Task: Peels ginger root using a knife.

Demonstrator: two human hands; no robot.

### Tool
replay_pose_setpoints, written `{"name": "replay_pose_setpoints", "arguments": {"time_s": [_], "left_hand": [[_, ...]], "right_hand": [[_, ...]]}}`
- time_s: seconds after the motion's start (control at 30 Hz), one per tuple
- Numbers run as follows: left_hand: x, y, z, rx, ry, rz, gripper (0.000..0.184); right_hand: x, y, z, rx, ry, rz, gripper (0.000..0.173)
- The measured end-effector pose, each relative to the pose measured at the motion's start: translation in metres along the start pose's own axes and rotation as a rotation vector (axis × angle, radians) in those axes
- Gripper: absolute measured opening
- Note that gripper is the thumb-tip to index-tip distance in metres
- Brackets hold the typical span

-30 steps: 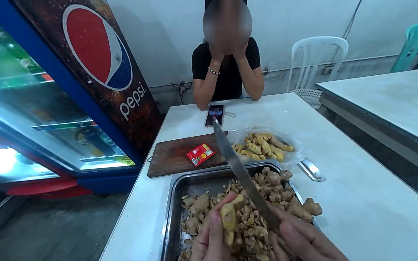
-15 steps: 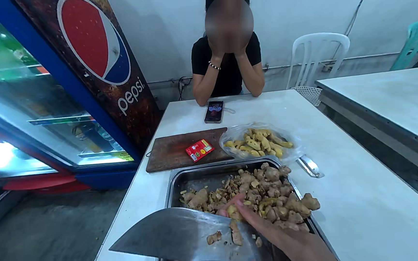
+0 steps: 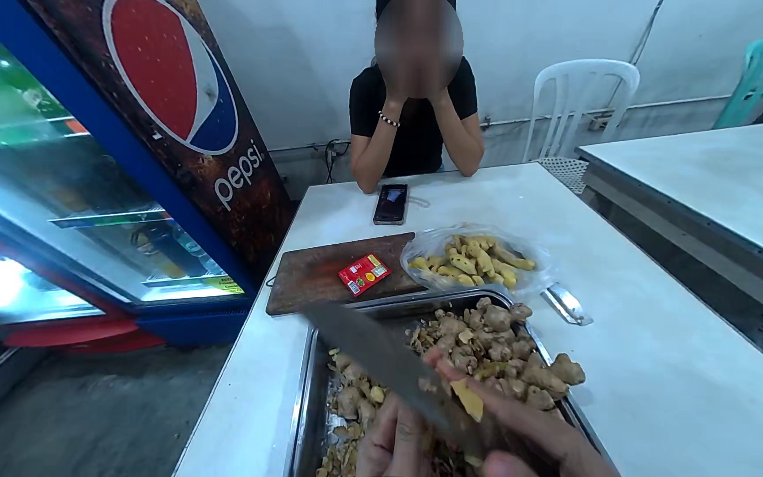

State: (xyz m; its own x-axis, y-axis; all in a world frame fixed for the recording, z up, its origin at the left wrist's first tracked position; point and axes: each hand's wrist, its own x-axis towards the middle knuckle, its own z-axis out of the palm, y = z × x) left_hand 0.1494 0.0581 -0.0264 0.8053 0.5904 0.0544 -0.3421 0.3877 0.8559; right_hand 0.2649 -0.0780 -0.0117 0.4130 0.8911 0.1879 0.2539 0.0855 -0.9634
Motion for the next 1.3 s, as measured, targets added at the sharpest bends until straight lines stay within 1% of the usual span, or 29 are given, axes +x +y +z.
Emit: {"name": "replay_pose_setpoints", "arguments": {"time_s": [0.03,0.07,0.1,0.13,0.17,0.27,0.3,0.33,0.37,0.4,0.47,0.5,0.57,0.63,0.7,0.73,0.77,0.83,0.87,0.93,0.97,1.0,1.03,1.1,1.2,1.27,1.3], "left_hand": [[0.003,0.010,0.011,0.050,0.027,-0.041,0.034],[0.007,0.032,0.034,0.164,0.103,-0.142,0.036],[0.014,0.060,0.065,0.325,0.191,-0.299,0.037],[0.021,0.076,0.086,0.429,0.252,-0.409,0.039],[0.023,0.080,0.091,0.452,0.273,-0.434,0.039],[0.016,0.065,0.074,0.315,0.275,-0.345,0.037],[0.007,0.049,0.056,0.252,0.229,-0.245,0.035],[0.000,0.024,0.030,0.193,0.152,-0.108,0.032],[-0.002,0.008,0.013,0.158,0.096,-0.019,0.031],[-0.002,0.002,0.006,0.115,0.077,0.002,0.032],[0.000,0.005,0.004,0.041,0.079,-0.046,0.036],[0.001,0.006,0.004,0.023,0.093,-0.066,0.036],[0.002,0.003,0.003,-0.008,0.100,-0.055,0.033],[0.003,-0.002,-0.003,-0.027,0.030,-0.009,0.038],[0.005,-0.004,-0.005,-0.002,-0.037,0.036,0.038],[0.005,-0.001,-0.002,-0.013,-0.031,0.016,0.038],[0.005,0.008,0.008,-0.033,0.030,-0.045,0.038],[0.008,0.041,0.042,-0.043,0.211,-0.240,0.035],[0.009,0.040,0.041,-0.058,0.206,-0.234,0.034],[0.005,0.004,0.005,-0.119,0.010,-0.023,0.038],[0.005,-0.007,-0.004,-0.117,-0.036,0.041,0.039],[0.004,-0.010,-0.006,-0.096,-0.031,0.056,0.037],[0.003,-0.009,-0.004,-0.071,-0.002,0.038,0.036],[0.002,-0.004,-0.001,-0.038,0.023,-0.019,0.036],[0.004,0.001,0.002,-0.098,0.013,-0.110,0.039],[0.007,0.000,-0.001,-0.181,-0.008,-0.152,0.043],[0.008,0.000,-0.003,-0.209,-0.012,-0.166,0.044]], "right_hand": [[-0.002,-0.001,0.001,-0.093,-0.008,0.011,0.063],[-0.003,-0.002,0.004,-0.172,0.000,0.026,0.068],[-0.004,-0.003,0.006,-0.246,0.017,0.041,0.071],[-0.004,-0.005,0.007,-0.306,0.034,0.047,0.072],[-0.004,-0.006,0.007,-0.352,0.038,0.046,0.071],[-0.003,-0.006,0.006,-0.387,0.082,0.025,0.062],[-0.003,-0.004,0.005,-0.343,0.105,0.025,0.059],[-0.002,-0.001,0.003,-0.275,0.115,0.035,0.058],[-0.001,-0.001,0.000,-0.198,0.109,0.053,0.060],[-0.001,-0.001,-0.002,-0.109,0.105,0.077,0.063],[0.000,-0.002,-0.003,0.037,0.088,0.120,0.072],[0.000,-0.003,-0.004,0.045,0.066,0.123,0.072],[-0.002,-0.002,-0.004,-0.051,0.024,0.072,0.069],[-0.002,0.001,0.001,-0.160,0.000,0.025,0.070],[-0.002,0.002,0.007,-0.248,-0.003,0.023,0.073],[-0.003,0.001,0.009,-0.289,0.000,0.032,0.072],[-0.004,-0.002,0.010,-0.322,0.016,0.031,0.068],[-0.004,-0.006,0.010,-0.385,0.020,0.036,0.062],[-0.004,-0.009,0.010,-0.402,0.018,0.045,0.060],[-0.004,-0.010,0.009,-0.403,0.015,0.054,0.058],[-0.003,-0.008,0.009,-0.385,0.020,0.050,0.057],[-0.003,-0.006,0.009,-0.344,0.026,0.045,0.056],[-0.002,-0.003,0.009,-0.263,0.025,0.037,0.054],[0.000,-0.002,0.005,0.011,-0.022,0.043,0.052],[-0.002,-0.004,0.000,0.375,-0.050,0.147,0.050],[-0.002,-0.003,-0.003,0.518,-0.010,0.185,0.049],[-0.002,-0.003,-0.006,0.525,0.020,0.189,0.050]]}}
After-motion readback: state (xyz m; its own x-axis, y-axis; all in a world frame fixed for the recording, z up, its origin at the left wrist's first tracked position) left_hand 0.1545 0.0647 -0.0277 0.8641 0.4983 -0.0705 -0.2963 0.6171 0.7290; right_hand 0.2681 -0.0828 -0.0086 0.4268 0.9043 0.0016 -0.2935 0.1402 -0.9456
